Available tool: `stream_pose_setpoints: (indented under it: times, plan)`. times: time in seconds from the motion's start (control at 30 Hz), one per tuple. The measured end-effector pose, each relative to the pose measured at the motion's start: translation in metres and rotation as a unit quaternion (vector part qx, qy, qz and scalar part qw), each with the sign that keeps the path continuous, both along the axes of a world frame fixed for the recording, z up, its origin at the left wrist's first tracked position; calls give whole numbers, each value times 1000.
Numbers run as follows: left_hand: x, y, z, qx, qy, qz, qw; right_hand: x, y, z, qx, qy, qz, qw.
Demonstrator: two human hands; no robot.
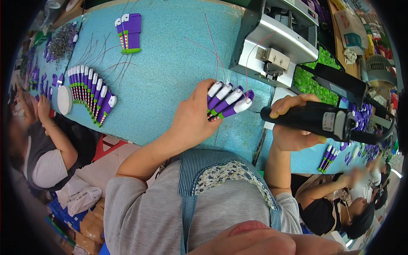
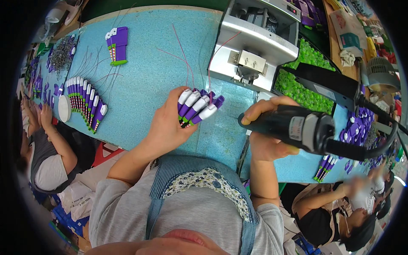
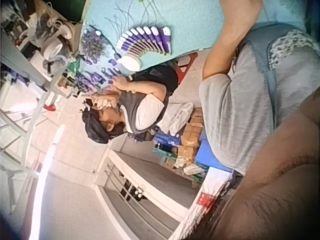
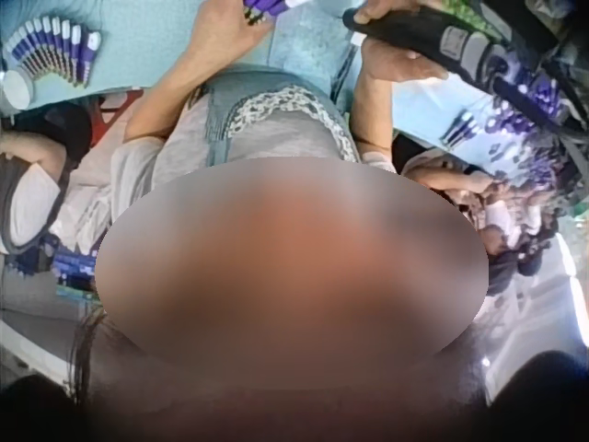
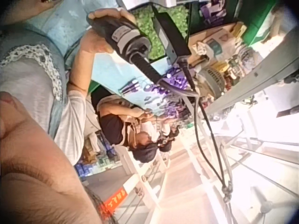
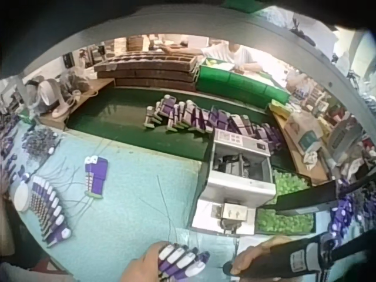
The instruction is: Assembling plastic toy components using an electric screwdriver in a factory setting.
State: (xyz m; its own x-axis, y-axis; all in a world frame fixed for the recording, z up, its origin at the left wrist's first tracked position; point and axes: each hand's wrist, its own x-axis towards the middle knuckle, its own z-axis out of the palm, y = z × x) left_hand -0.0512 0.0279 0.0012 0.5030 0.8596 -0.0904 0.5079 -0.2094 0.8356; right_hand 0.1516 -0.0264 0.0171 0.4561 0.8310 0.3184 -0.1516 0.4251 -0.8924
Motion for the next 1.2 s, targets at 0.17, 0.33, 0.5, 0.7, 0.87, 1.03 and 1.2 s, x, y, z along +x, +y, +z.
stream_pose_setpoints:
  times: [0.17,0.33,0.5,0.7,0.87,1.03,1.2]
  plan:
    - [-21,61,24,15,-50,32,998,1,-5,-4,1,6,-12,1000]
    - [-25,192,43,9,-74,116,990,1,-9,-4,16,36,-16,999]
    - [-23,367,19,113,47,189,974,3,-6,1,3,54,-12,998]
    - [-16,490,-31,304,236,285,878,8,-3,7,-16,63,-3,998]
    - [26,459,-23,199,50,23,978,8,1,5,-38,55,-25,997]
    - [1,470,-17,252,165,92,949,6,-2,4,-18,83,3,996]
    - [-37,392,36,256,96,49,961,5,-2,-2,13,70,-23,997]
